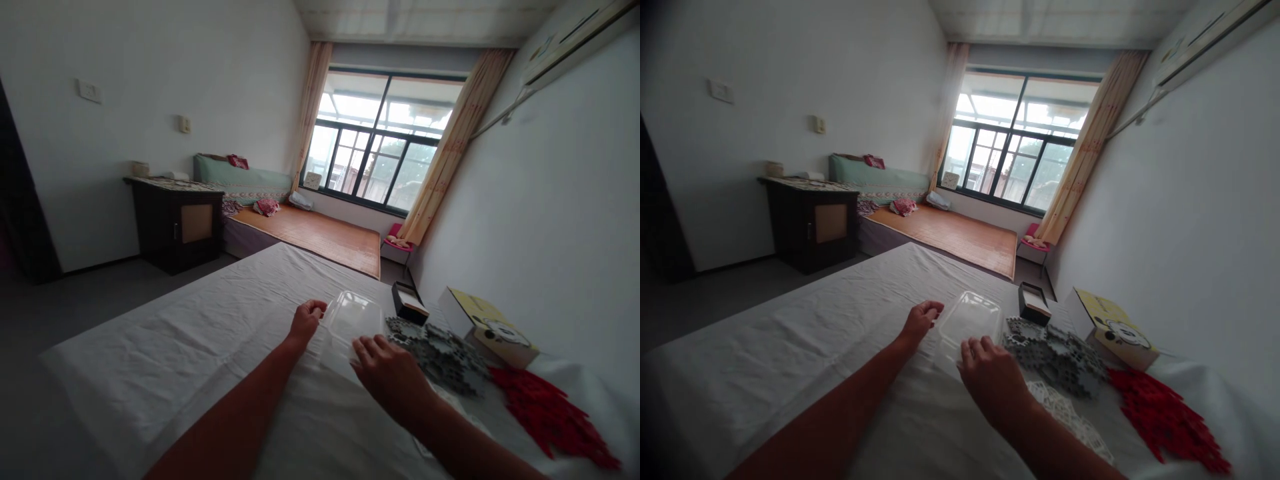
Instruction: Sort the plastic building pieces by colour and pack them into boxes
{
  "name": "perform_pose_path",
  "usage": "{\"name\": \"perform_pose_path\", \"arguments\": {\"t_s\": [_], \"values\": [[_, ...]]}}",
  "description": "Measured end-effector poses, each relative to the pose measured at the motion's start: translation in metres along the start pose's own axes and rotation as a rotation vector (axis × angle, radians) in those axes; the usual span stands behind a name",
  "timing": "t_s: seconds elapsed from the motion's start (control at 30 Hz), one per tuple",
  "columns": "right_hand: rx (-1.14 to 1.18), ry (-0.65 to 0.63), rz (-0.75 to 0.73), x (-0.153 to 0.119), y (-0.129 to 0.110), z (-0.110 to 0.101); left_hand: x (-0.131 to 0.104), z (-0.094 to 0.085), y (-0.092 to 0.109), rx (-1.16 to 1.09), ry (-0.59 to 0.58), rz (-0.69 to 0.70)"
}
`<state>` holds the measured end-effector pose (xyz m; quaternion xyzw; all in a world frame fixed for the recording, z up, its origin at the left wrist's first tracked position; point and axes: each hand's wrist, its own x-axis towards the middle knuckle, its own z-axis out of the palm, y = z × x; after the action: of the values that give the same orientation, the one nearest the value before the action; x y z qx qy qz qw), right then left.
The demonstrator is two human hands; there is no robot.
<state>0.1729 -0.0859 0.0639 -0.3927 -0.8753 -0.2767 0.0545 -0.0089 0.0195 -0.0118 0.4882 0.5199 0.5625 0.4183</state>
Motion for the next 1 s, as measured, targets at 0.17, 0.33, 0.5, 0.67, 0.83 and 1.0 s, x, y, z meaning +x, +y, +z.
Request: {"name": "perform_pose_path", "arguments": {"t_s": [0.17,0.33,0.5,0.67,0.83,1.0], "values": [[-0.046,0.083,0.016,-0.012,-0.005,-0.015,-0.007,-0.003,0.006,-0.041,-0.102,-0.109],[-0.100,0.174,0.210,-0.013,0.034,-0.030,-0.009,-0.002,0.008,0.024,-0.230,-0.015],[-0.141,0.308,0.515,-0.040,0.096,-0.034,-0.004,0.001,-0.001,0.141,-0.228,0.102],[0.165,0.391,0.992,-0.111,0.148,-0.047,0.001,-0.006,-0.001,0.325,-0.120,0.142],[1.036,0.200,1.089,-0.165,0.123,-0.037,0.005,-0.019,0.010,0.377,0.035,0.061],[1.369,-0.005,0.968,-0.177,0.042,0.008,0.008,-0.022,0.011,0.336,0.033,0.036]]}}
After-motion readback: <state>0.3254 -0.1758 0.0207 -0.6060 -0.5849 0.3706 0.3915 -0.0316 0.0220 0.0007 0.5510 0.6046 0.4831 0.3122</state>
